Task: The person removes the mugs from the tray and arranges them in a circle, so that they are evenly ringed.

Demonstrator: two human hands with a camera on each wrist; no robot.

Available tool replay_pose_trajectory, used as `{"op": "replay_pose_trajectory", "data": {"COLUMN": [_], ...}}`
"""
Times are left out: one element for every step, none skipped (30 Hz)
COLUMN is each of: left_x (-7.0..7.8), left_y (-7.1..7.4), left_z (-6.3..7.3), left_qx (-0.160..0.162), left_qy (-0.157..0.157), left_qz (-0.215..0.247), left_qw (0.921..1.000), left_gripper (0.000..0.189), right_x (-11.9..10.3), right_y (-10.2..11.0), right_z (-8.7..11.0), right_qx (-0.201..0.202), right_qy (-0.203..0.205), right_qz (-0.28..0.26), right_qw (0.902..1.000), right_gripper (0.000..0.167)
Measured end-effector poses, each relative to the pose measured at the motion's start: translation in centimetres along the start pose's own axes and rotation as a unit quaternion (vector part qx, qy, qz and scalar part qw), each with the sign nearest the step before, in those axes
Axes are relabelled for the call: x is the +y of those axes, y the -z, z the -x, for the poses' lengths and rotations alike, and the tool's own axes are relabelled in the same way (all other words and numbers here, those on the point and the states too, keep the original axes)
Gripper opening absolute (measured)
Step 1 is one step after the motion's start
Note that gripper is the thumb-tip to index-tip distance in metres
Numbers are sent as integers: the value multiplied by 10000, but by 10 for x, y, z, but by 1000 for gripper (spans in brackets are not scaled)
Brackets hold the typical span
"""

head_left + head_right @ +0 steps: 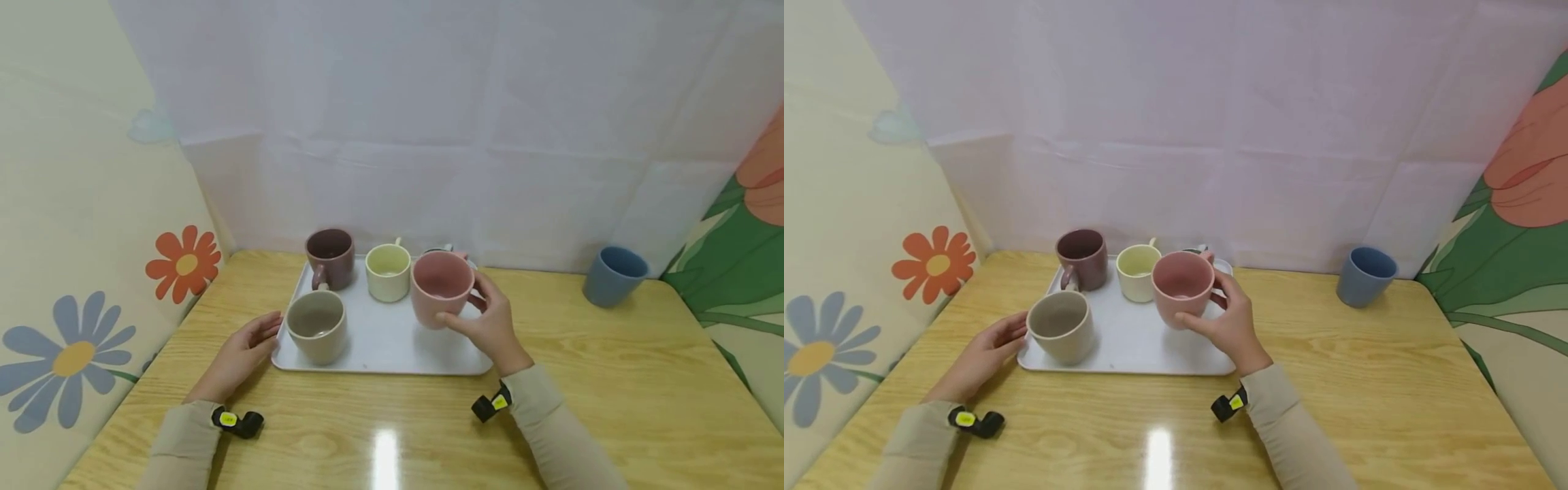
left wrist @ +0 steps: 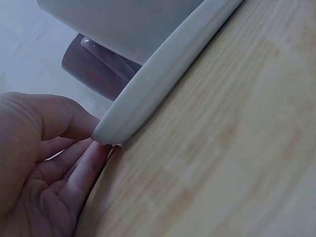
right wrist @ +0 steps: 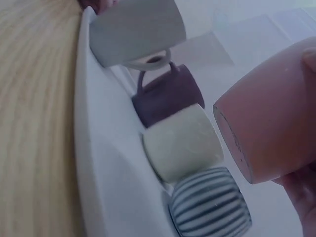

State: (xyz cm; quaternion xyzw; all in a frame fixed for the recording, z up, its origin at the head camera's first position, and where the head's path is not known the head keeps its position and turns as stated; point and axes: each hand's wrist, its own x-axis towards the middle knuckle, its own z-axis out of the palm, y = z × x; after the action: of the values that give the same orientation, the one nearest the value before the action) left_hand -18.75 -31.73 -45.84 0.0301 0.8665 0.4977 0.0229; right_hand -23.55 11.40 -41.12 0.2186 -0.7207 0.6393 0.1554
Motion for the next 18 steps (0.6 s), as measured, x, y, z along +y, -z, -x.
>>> {"op": "replay_pose_trajectory", "data": {"left_x": [0,0,0,0,1,1,1,1,2,2,2,2,2,2,2,2,2,2], "left_y": [0,0,0,0,0,0,0,-1,-1,-1,-1,-1,-1,-1,-1,-1,-1,-2], "left_z": [0,0,0,-1,-1,-1,-2,-2,-3,-3,-3,-3,-3,-2,-2,-1,-1,-1], "left_qx": [-10,-11,-14,-10,-9,-7,-13,-25,-44,-49,-54,-51,-55,-54,-40,-24,-18,-14], "left_qy": [8,15,7,2,16,24,5,2,-19,-19,-9,-12,0,-2,-6,6,0,-17], "left_qz": [-13,-34,-60,-79,-90,-100,-106,-106,-105,-101,-98,-112,-117,-127,-146,-156,-146,-142], "left_qw": [10000,10000,10000,10000,10000,9999,9999,9999,9999,9999,9999,9999,9999,9999,9999,9999,9999,9999], "left_gripper": [56,56,56,56,56,56,57,57,57,57,57,57,57,57,57,57,57,56], "right_x": [0,1,1,2,3,4,5,6,8,9,11,12,12,13,15,16,17,17], "right_y": [3,5,8,11,14,17,20,23,26,29,31,34,36,37,39,41,43,46], "right_z": [-1,-2,-3,-4,-6,-7,-7,-8,-9,-10,-10,-11,-11,-12,-13,-13,-14,-15], "right_qx": [59,108,160,210,269,321,369,436,518,595,667,747,823,908,977,1037,1097,1162], "right_qy": [-16,-28,-28,-19,23,50,70,81,103,129,129,109,88,69,48,30,7,-4], "right_qz": [14,38,59,85,95,112,139,164,182,202,224,261,281,289,317,338,374,415], "right_qw": [10000,9999,9999,9997,9996,9994,9992,9989,9984,9979,9974,9968,9962,9954,9947,9940,9933,9924], "right_gripper": [78,78,77,77,77,77,77,77,77,77,78,77,76,76,76,76,76,74]}}
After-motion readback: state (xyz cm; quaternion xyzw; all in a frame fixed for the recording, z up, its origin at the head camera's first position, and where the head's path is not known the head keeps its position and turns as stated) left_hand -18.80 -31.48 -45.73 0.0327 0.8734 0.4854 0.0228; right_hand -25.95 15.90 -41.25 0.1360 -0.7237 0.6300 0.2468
